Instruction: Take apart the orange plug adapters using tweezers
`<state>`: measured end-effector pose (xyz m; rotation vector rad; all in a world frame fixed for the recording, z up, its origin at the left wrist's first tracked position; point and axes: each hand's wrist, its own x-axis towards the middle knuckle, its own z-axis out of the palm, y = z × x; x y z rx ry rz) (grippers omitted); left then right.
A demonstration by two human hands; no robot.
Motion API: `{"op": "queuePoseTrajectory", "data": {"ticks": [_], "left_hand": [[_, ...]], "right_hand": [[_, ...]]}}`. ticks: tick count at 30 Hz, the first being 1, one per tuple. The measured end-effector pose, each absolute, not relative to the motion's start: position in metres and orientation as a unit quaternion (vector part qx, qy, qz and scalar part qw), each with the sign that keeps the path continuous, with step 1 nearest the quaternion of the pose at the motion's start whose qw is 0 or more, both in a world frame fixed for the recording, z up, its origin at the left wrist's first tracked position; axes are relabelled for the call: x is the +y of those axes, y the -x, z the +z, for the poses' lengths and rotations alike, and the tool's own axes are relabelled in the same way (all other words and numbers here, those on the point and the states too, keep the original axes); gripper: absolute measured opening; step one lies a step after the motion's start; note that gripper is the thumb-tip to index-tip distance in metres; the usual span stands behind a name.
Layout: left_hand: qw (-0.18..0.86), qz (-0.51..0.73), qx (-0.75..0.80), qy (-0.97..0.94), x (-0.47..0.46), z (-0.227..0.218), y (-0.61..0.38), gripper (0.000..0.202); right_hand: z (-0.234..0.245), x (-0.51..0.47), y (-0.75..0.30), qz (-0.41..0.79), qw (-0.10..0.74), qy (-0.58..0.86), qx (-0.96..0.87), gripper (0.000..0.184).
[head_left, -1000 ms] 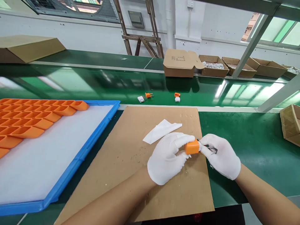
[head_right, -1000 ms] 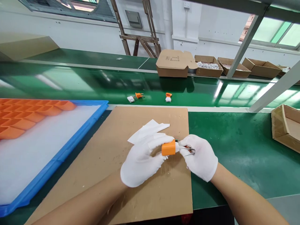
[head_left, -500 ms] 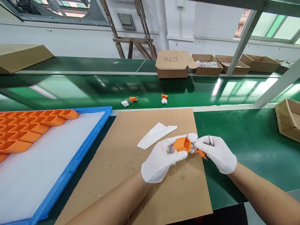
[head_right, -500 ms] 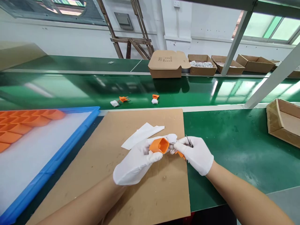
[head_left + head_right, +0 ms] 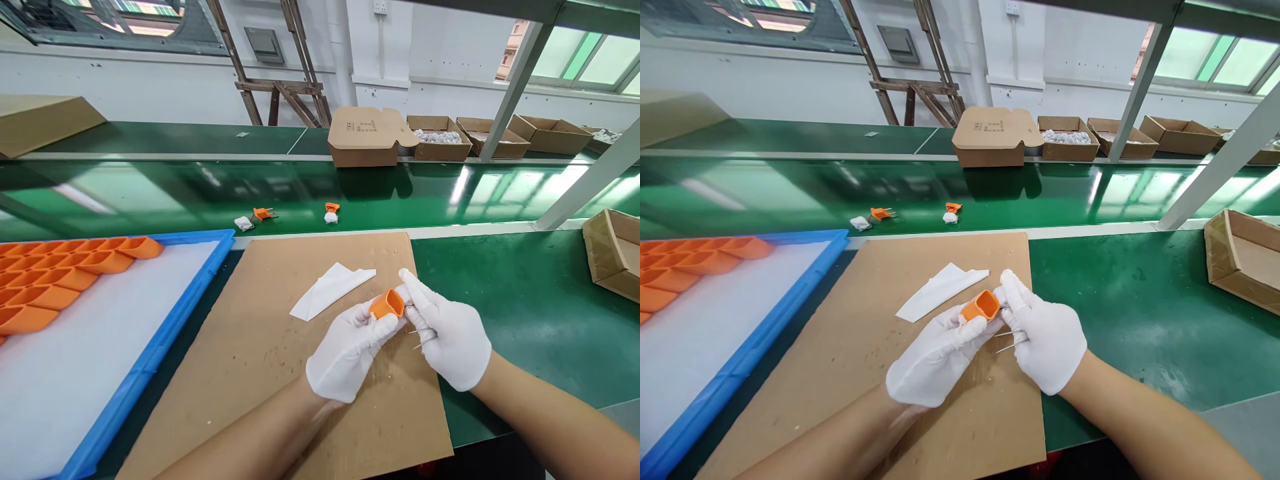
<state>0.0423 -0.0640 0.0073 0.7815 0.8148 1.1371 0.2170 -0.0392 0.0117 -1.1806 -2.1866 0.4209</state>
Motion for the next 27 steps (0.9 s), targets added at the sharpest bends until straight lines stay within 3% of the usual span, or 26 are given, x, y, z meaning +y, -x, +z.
{"op": "queuePoseTrajectory", "data": {"ticks": [5,10,15,18,23,27], "left_hand": [[0.722,0.485,0.316,-0.379,-0.059,0.010,-0.036,0.031],[0.742,0.450,0.299,-0.399,-0.056,0.005,-0.029,0.031],[0.728,0.436,0.301,-0.435,-0.053,0.004,-0.028,0.038],[0.721,0.442,0.310,-0.435,-0.052,0.006,-0.027,0.043],[0.577,0.460,0.415,-0.531,-0.048,0.009,-0.018,0.029],[0.405,0.490,0.475,-0.609,-0.048,0.008,-0.008,0.033]], "right_hand": [[0.021,-0.030,-0.222,0.307,0.375,0.422,-0.766,0.044],[0.035,-0.029,-0.223,0.424,0.351,0.488,-0.677,0.028],[0.035,-0.029,-0.224,0.428,0.331,0.494,-0.680,0.042],[0.032,-0.027,-0.226,0.407,0.355,0.474,-0.696,0.030],[0.030,-0.024,-0.228,0.376,0.476,0.429,-0.669,0.030],[0.029,-0.031,-0.227,0.368,0.475,0.413,-0.684,0.044]]}}
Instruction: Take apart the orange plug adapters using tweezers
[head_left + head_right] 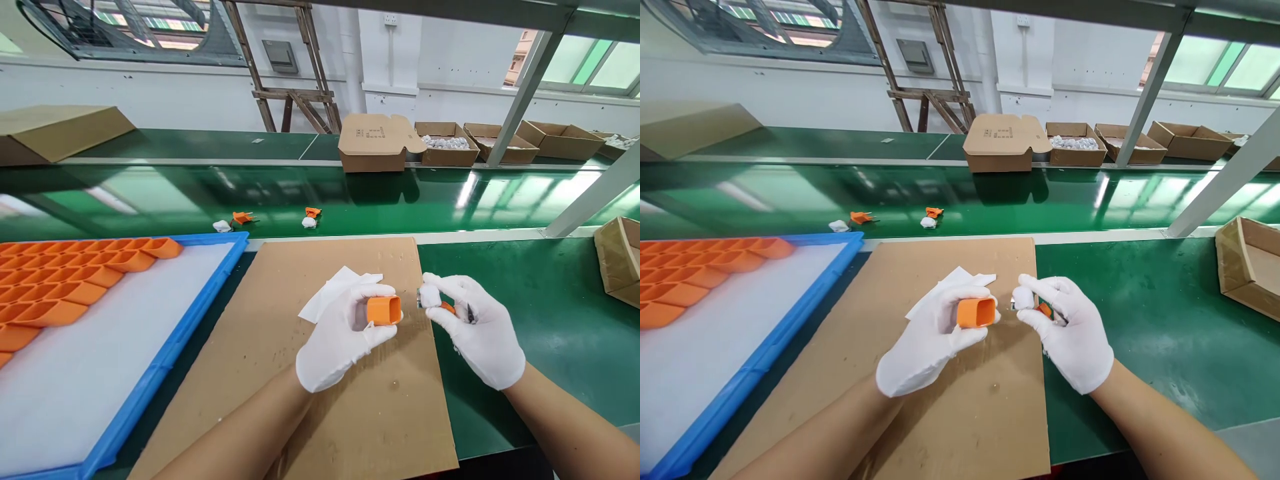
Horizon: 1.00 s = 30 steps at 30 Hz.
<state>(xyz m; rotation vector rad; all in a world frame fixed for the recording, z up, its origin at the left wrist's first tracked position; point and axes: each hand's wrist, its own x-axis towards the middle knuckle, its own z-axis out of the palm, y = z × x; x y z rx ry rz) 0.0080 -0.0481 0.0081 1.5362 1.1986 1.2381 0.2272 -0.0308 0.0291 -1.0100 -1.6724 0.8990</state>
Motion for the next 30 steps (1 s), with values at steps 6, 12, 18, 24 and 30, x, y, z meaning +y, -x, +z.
{"op": "queuePoseTrajectory", "data": {"ticks": [6,12,18,24,30], "left_hand": [[0.310,0.459,0.460,-0.694,-0.050,0.011,-0.002,0.035],[0.333,0.441,0.458,-0.696,-0.057,0.016,-0.008,0.038],[0.374,0.435,0.438,-0.692,-0.061,0.021,-0.016,0.039],[0.172,0.444,0.441,-0.761,-0.063,0.017,-0.017,0.035],[0.105,0.444,0.456,-0.764,-0.065,0.014,-0.019,0.042]], "right_hand": [[0.034,-0.045,-0.227,0.298,0.491,0.348,-0.741,0.046],[0.038,-0.043,-0.223,0.300,0.495,0.285,-0.763,0.049],[0.038,-0.037,-0.218,0.267,0.505,0.211,-0.793,0.063],[0.037,-0.038,-0.214,0.259,0.469,0.213,-0.817,0.056],[0.034,-0.043,-0.225,0.206,0.508,0.283,-0.787,0.056]]}}
